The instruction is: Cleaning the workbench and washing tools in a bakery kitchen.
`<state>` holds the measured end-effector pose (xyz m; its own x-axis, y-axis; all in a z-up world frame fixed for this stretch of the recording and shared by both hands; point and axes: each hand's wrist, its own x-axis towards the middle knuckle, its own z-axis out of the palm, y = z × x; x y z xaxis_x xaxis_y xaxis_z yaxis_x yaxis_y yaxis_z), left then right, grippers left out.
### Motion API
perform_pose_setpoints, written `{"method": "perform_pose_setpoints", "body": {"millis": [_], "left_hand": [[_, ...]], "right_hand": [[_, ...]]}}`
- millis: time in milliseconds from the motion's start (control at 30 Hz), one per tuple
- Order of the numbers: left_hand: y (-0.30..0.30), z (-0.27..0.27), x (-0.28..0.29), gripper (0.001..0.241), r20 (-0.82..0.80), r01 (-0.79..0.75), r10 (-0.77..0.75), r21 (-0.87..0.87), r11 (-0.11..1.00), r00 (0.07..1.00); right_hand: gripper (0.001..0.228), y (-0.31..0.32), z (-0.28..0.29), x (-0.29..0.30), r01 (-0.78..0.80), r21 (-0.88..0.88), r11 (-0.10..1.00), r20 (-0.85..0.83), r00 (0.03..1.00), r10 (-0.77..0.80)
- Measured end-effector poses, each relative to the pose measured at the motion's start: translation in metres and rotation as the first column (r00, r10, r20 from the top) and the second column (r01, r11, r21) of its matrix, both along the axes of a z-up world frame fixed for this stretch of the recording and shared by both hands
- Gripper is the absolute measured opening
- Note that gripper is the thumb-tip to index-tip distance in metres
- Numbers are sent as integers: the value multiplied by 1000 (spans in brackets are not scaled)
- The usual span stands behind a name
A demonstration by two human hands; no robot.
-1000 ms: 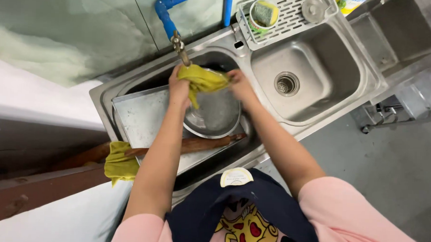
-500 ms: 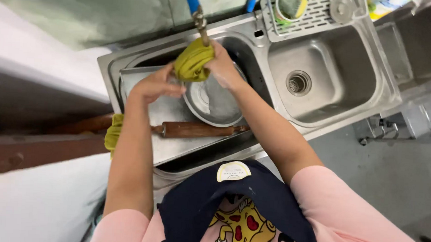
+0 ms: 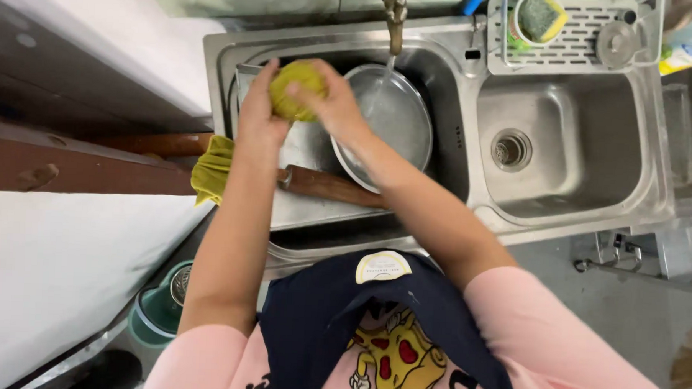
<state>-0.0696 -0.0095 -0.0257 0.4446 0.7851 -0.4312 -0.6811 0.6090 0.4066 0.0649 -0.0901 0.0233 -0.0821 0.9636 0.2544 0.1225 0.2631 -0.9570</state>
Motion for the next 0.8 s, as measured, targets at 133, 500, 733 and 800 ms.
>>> {"method": "perform_pose_setpoints", "body": {"millis": [133, 500, 733, 800], "left_hand": [[-35, 25, 32, 19, -487, -242, 452, 434, 868, 748], [-98, 82, 28, 16, -36, 614, 938, 764, -196, 345], [-79, 60, 8, 13, 103, 710, 795, 392, -585, 598], [-78, 52, 7, 14, 69, 748, 787, 272, -605, 613]], "right_hand": [[32, 22, -43, -14, 25, -286, 958, -746, 621, -239], [19, 54, 40, 10, -671, -531, 518, -767, 640, 43], [32, 71, 49, -1, -500, -657, 564, -49, 774, 631], [40, 73, 33, -8, -408, -582, 704, 404, 606, 685]]}}
